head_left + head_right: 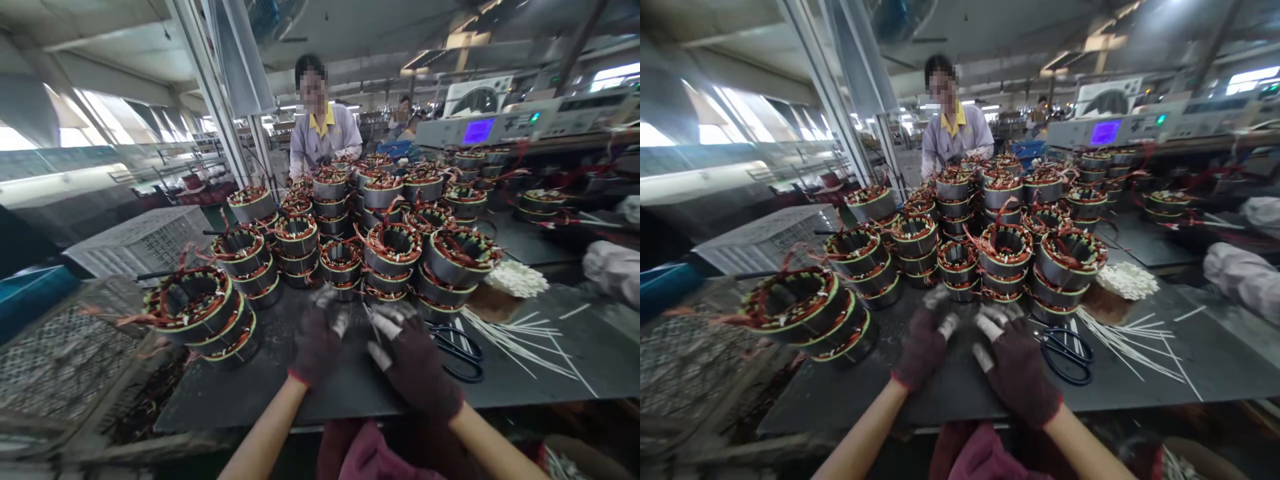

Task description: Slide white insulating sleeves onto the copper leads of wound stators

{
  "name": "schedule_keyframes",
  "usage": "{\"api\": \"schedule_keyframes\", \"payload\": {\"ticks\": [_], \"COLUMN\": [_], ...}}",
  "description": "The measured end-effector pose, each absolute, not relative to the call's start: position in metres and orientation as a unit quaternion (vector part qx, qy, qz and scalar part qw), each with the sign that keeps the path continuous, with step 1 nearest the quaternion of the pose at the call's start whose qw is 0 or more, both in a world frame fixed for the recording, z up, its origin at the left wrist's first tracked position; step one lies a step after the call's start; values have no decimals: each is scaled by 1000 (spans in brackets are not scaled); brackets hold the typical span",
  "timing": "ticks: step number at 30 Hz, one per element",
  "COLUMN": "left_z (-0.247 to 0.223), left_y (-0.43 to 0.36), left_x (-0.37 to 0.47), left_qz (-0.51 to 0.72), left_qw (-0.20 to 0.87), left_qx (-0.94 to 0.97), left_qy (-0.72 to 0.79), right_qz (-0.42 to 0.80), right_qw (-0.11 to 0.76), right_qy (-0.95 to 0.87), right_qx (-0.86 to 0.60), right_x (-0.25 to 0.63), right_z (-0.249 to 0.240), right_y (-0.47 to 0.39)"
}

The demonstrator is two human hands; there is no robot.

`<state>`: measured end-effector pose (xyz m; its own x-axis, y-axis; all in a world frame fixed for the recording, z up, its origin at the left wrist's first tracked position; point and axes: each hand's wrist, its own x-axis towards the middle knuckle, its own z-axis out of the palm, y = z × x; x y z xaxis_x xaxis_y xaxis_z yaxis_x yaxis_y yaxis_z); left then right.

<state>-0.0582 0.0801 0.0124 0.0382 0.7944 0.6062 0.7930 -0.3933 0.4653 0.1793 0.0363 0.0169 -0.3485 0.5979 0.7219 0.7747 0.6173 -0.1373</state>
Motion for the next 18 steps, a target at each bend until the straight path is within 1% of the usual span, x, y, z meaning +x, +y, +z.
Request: {"api": "schedule_keyframes", "payload": {"ticks": [1,2,3,4,6,10,12,15,17,18], "left_z": [29,47,63,77,95,96,91,90,94,96], "left_y": [96,114,133,152,187,226,225,208,193,184], "left_x": [-52,-45,-37,-29,-13,6,5,-1,-6,-8], "left_qz": [421,394,330,257,201,172,225,417,507,528], "left_qw": [-60,-111,-132,-132,-113,-72,-18,145,231,255], "left_qx": [722,731,753,777,790,786,763,651,580,567], "left_qy": [546,546,553,560,568,589,605,617,594,578], "right_qz": [-91,-73,-57,-45,-29,2,38,81,83,79], "right_qw": [374,374,376,381,386,365,339,303,305,313], "right_qy": [-815,-813,-809,-805,-805,-832,-855,-874,-853,-835], "right_qx": [-432,-440,-448,-452,-450,-418,-391,-372,-415,-446], "right_x": [181,182,183,184,186,189,190,188,185,183], "right_z": [-1,-17,-32,-43,-57,-57,-50,-44,-44,-46], "right_y": [33,31,32,33,37,40,40,42,44,46]}}
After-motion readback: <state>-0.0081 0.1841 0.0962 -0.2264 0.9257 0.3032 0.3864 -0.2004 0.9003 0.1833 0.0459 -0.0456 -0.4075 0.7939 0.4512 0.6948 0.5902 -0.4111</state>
